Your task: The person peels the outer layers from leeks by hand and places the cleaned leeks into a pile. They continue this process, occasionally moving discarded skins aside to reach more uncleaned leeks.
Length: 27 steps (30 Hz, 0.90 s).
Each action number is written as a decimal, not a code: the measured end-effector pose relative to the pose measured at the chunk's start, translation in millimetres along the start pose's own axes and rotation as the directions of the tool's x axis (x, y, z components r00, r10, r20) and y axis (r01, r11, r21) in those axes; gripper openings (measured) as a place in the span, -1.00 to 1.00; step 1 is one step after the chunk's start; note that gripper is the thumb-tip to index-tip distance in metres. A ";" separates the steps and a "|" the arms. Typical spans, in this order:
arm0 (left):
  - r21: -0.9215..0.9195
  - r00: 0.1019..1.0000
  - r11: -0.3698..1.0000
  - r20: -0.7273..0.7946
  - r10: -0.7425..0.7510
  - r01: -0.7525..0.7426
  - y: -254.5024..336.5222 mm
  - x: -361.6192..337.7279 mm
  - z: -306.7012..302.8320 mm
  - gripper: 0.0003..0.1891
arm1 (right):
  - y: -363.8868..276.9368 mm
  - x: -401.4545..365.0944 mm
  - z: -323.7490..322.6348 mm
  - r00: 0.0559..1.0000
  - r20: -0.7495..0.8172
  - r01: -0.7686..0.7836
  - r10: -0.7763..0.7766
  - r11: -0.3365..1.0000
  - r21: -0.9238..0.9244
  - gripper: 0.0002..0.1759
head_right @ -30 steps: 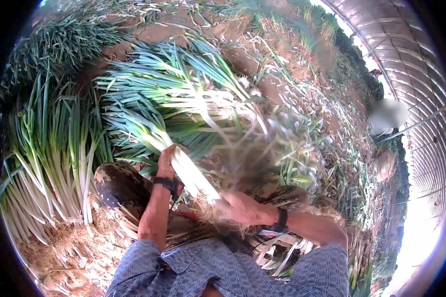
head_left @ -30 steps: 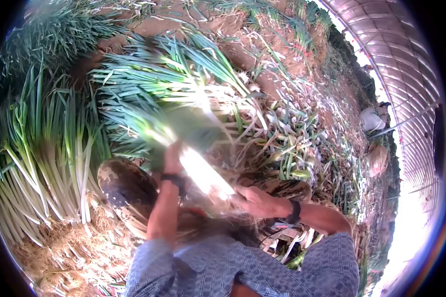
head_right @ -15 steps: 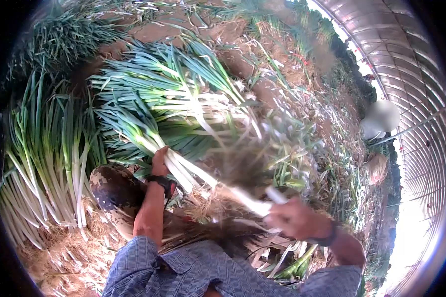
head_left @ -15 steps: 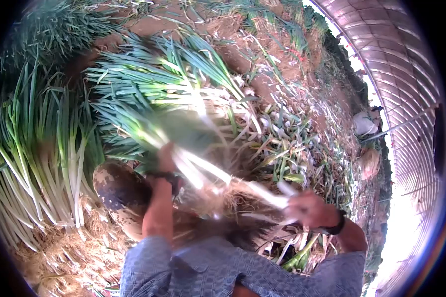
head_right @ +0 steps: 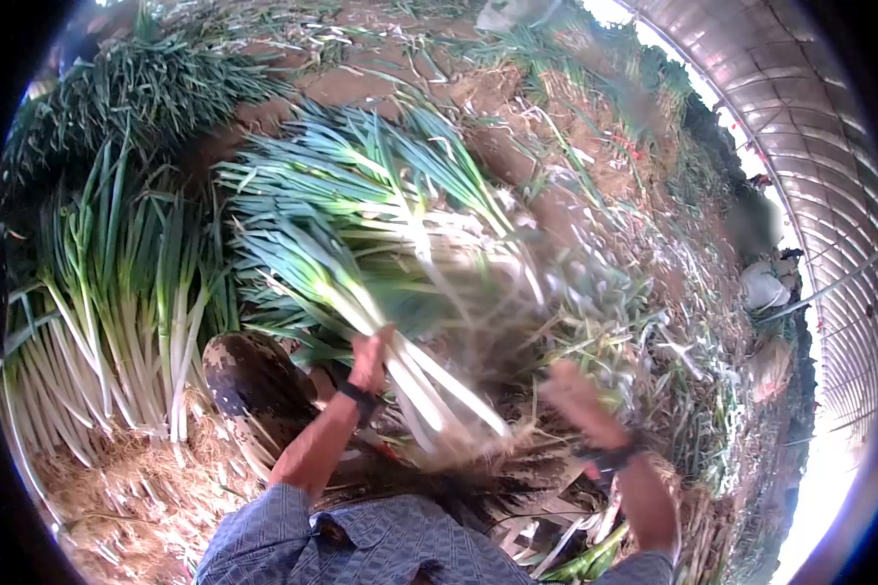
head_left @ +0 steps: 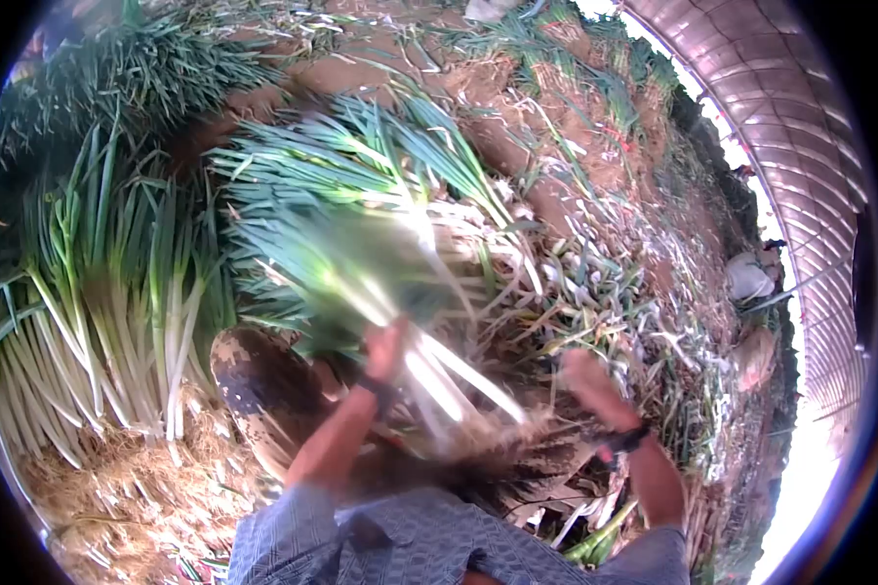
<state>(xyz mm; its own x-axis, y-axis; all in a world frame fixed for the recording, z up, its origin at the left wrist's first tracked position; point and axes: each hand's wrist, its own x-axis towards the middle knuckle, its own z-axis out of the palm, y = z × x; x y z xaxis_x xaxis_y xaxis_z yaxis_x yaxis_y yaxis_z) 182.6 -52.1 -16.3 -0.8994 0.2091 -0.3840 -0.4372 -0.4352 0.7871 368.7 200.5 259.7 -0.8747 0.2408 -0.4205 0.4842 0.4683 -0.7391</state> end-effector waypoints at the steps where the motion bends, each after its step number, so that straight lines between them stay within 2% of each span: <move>1: -0.019 0.998 0.999 0.059 0.030 -0.029 14.6 -16.5 10.6 -0.37 | 6.6 17.0 40.4 0.977 0.214 -0.025 -0.003 0.992 0.125 -0.62; 2: -0.045 0.992 0.999 0.120 0.029 -0.024 28.8 -33.3 20.4 -0.32 | 28.5 36.5 74.4 0.888 0.406 0.083 -0.216 0.944 0.321 -0.45; 3: -0.072 0.984 0.997 0.175 0.016 -0.004 40.4 -48.7 30.4 -0.27 | 7.4 35.8 111.6 0.850 0.452 0.042 -0.271 0.889 0.455 -0.21; 4: -0.085 0.974 0.996 0.227 0.009 0.011 50.4 -59.5 40.2 -0.22 | 6.5 30.8 127.3 0.833 0.457 0.093 -0.311 0.894 0.439 -0.12; 5: -0.091 0.962 0.995 0.273 -0.005 0.031 63.4 -62.6 50.2 -0.30 | 5.9 26.0 143.0 0.815 0.462 0.144 -0.350 0.894 0.423 -0.02; 6: -0.096 0.948 0.994 0.318 -0.019 0.052 76.1 -65.7 60.1 -0.37 | 0.3 21.4 141.2 0.833 0.428 0.196 -0.351 0.910 0.365 -0.05; 7: -0.007 0.923 0.997 0.378 0.075 -0.078 85.4 -66.7 67.8 -0.49 | -4.5 17.8 138.2 0.850 0.393 0.240 -0.351 0.922 0.304 -0.08; 8: -0.003 0.917 0.996 0.391 0.081 -0.087 115.4 -80.0 87.7 -0.61 | -8.0 18.5 134.2 0.866 0.381 0.198 -0.325 0.921 0.334 -0.13; 9: 0.121 0.934 0.993 0.357 -0.027 -0.017 108.9 -66.6 100.5 -0.64 | -12.6 21.1 128.8 0.883 0.362 0.159 -0.298 0.916 0.367 -0.17; 10: 0.041 0.888 0.999 0.460 -0.003 -0.018 84.2 -41.2 97.4 -0.63 | -16.0 23.6 122.8 0.903 0.331 0.125 -0.273 0.906 0.404 -0.21; 13: 0.075 0.828 0.996 0.555 -0.084 0.051 70.8 4.7 117.2 -0.55 | -9.8 51.3 113.8 0.950 0.300 -0.041 -0.089 0.915 0.401 -0.32; 14: 0.125 0.813 0.989 0.568 -0.131 0.072 74.8 9.1 119.2 -0.53 | -1.2 59.9 125.8 0.992 0.119 -0.022 -0.038 0.887 0.461 -0.65; 15: 0.190 0.800 0.978 0.572 -0.181 0.085 79.8 9.4 119.3 -0.52 | 11.4 73.3 130.3 0.986 0.160 -0.031 -0.036 0.916 0.400 -0.63; 17: 0.367 0.758 0.927 0.582 -0.293 0.077 83.7 10.5 105.1 -0.51 | 46.7 95.1 154.6 0.982 0.175 -0.028 -0.074 0.854 0.519 -0.61; 19: 0.205 0.689 0.974 0.693 -0.214 0.096 22.5 22.4 59.6 -0.61 | 38.7 94.7 162.0 0.956 0.284 -0.231 0.070 0.776 0.587 -0.59; 20: 0.251 0.706 0.931 0.608 -0.364 0.264 16.2 10.7 48.4 -0.60 | 37.4 93.0 165.0 0.929 0.343 -0.332 0.139 0.722 0.607 -0.58; 21: 0.274 0.694 0.863 0.513 -0.505 0.425 11.0 -0.6 37.9 -0.58 | 42.8 94.7 169.2 0.930 0.357 -0.307 0.088 0.719 0.624 -0.55; 23: 0.227 0.663 0.895 0.607 -0.439 0.384 -74.1 17.9 -21.6 -0.53 | 65.3 103.2 185.4 0.924 0.382 -0.258 -0.017 0.710 0.655 -0.49; 24: 0.223 0.660 0.884 0.596 -0.457 0.410 -83.8 17.6 -30.5 -0.51 | 89.8 109.3 195.2 0.901 0.434 -0.248 0.002 0.823 0.511 -0.42; 25: 0.218 0.658 0.873 0.585 -0.474 0.436 -78.0 10.7 -31.2 -0.48 | 97.0 111.6 197.8 0.886 0.462 -0.261 0.029 0.856 0.446 -0.40; 27: 0.246 0.647 0.783 0.452 -0.614 0.572 -52.6 -18.2 -16.4 -0.43 | 110.2 111.4 204.1 0.858 0.507 -0.279 0.086 0.906 0.318 -0.34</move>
<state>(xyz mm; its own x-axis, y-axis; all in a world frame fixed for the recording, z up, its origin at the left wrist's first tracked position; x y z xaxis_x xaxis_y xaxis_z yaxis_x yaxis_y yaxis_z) 222.0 -47.4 -58.6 -0.3143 0.7982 -0.5139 -0.8572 -0.0060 0.5149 328.5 105.5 24.0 -0.6989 -0.1837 -0.6912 0.6888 0.0874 -0.7197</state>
